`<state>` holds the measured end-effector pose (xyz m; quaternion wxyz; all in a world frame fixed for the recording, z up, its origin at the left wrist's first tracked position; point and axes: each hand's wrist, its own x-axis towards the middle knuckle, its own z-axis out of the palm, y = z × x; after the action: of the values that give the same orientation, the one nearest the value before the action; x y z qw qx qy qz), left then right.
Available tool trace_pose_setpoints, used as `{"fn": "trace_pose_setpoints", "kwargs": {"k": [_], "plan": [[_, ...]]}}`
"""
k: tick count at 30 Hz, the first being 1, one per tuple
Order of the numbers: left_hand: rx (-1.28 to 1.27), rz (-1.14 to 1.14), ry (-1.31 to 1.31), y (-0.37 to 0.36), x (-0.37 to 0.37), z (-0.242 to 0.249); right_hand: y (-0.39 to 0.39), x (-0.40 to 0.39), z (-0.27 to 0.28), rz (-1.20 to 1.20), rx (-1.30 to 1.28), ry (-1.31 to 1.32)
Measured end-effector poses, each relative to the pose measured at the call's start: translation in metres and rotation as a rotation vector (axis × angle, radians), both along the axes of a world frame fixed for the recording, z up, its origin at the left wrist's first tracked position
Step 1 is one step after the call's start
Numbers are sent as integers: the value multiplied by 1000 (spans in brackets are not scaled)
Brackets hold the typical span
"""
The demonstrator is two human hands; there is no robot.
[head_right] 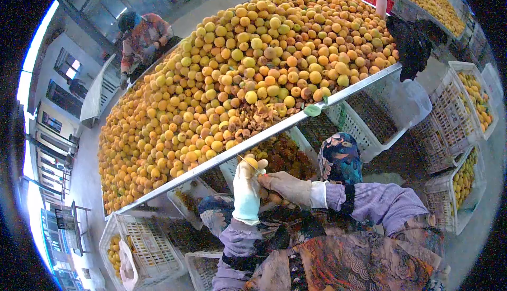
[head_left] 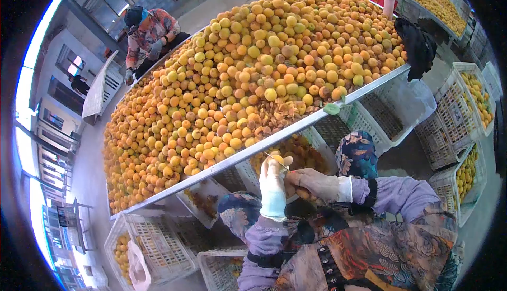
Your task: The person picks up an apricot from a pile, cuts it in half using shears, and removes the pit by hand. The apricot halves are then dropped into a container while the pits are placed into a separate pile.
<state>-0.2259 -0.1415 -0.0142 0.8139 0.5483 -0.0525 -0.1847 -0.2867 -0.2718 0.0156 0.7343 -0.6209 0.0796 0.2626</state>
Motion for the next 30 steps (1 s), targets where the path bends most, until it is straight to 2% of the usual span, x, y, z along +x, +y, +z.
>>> {"fn": "trace_pose_setpoints", "kwargs": {"k": [6, 8, 13, 16, 18, 20, 22, 23, 24, 26, 30], "plan": [[72, -13, -111, 4, 2, -3, -3, 2, 2, 39, 23, 21], [-4, -56, 101, 3, -1, -4, 1, 1, -7, -4, 60, 1], [58, -85, 100, 4, 0, -6, 0, 2, 1, -29, 27, 26], [104, -67, -45, -1, 0, -4, -3, 5, 4, -55, 68, 90], [132, -29, -149, -4, -1, 3, -7, 6, 7, 15, 62, 140], [153, -50, -116, 1, 0, 1, -4, 5, 3, 13, 53, 173], [172, -55, -8, -1, -3, -6, 6, -3, 0, -106, 125, 28], [33, -26, 120, -3, -3, -20, 8, -3, -20, -94, -40, 42], [32, -25, 121, -5, -2, -25, 6, -4, -21, -92, -40, 43], [10, -14, 153, -5, -2, -31, 3, -5, -18, -35, 68, 131], [43, -108, 129, -5, 0, -18, -11, 3, -3, 3, 98, 268]]}}
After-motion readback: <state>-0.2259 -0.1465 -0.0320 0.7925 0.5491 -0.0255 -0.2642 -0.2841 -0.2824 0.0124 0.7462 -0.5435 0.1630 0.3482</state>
